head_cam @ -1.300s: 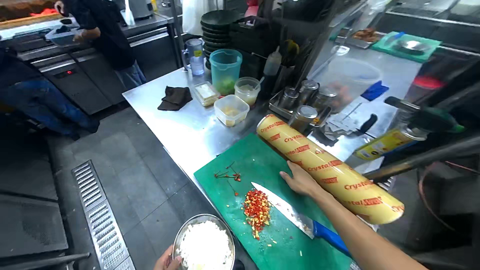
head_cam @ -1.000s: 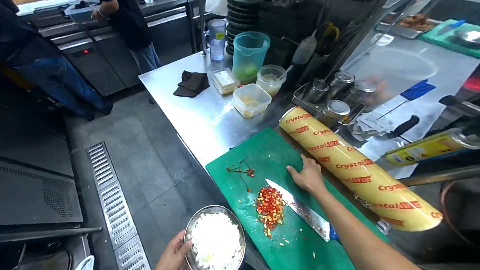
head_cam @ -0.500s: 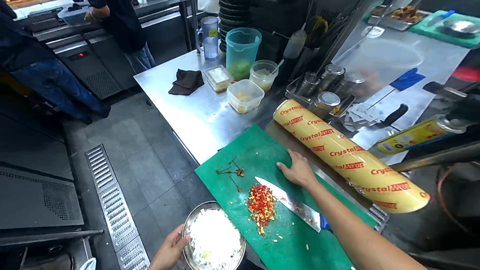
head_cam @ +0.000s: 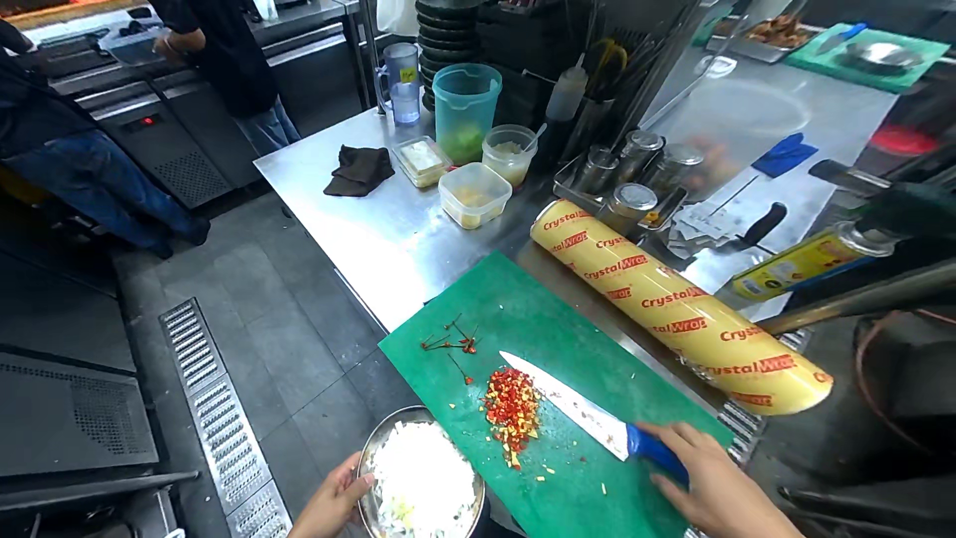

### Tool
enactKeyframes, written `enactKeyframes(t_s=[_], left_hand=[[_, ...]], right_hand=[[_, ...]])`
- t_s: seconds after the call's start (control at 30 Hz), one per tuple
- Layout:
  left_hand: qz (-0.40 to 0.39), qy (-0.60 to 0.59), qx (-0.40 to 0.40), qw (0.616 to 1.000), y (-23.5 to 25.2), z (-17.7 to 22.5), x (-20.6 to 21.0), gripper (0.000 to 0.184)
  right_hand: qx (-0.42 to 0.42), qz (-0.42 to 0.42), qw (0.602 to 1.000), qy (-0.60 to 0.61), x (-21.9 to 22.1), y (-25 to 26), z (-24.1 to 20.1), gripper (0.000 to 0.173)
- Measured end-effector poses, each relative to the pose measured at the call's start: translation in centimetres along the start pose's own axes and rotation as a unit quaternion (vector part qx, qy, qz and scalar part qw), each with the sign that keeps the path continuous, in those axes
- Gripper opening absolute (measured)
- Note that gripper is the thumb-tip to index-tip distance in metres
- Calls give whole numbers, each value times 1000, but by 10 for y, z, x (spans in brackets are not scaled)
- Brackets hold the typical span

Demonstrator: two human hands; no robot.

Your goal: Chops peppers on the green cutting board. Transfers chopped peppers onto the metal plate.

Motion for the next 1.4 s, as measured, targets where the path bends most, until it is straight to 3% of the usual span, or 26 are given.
enactKeyframes(t_s=[0.1,0.23,0.5,1.07,1.17,1.4], left_hand=[[-5,4,-5,1000,0,1,0,37],[-6,3,0,1000,0,3,0,36],[-5,-1,-1,1000,-2,3,1,37],[-2,6,1,1000,-5,7,5,40],[2,1,-4,1000,-6,4,6,41],[8,-11,3,1000,-9,-3,10,38]], right_hand=[[-22,-6,999,32,5,-9,7,60],[-78,74,992,72,-9,-19,2,56],[-136,111,984,-7,-13,-27,-32,58],[-310,128,939,-80,-13,-23,-56,60],[-294,141,943,-65,-12,-28,-52,57],[-134,98,984,70,-12,-74,-3,46]])
Point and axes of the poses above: each hand's wrist, its own y-axis towards the middle knuckle, its own x-axis out of the palm, z = x × y, the point moved 4 cm from there along y, towards the middle knuckle, and after that the axes turned 2 degrees about y, right-handed, at the moved point
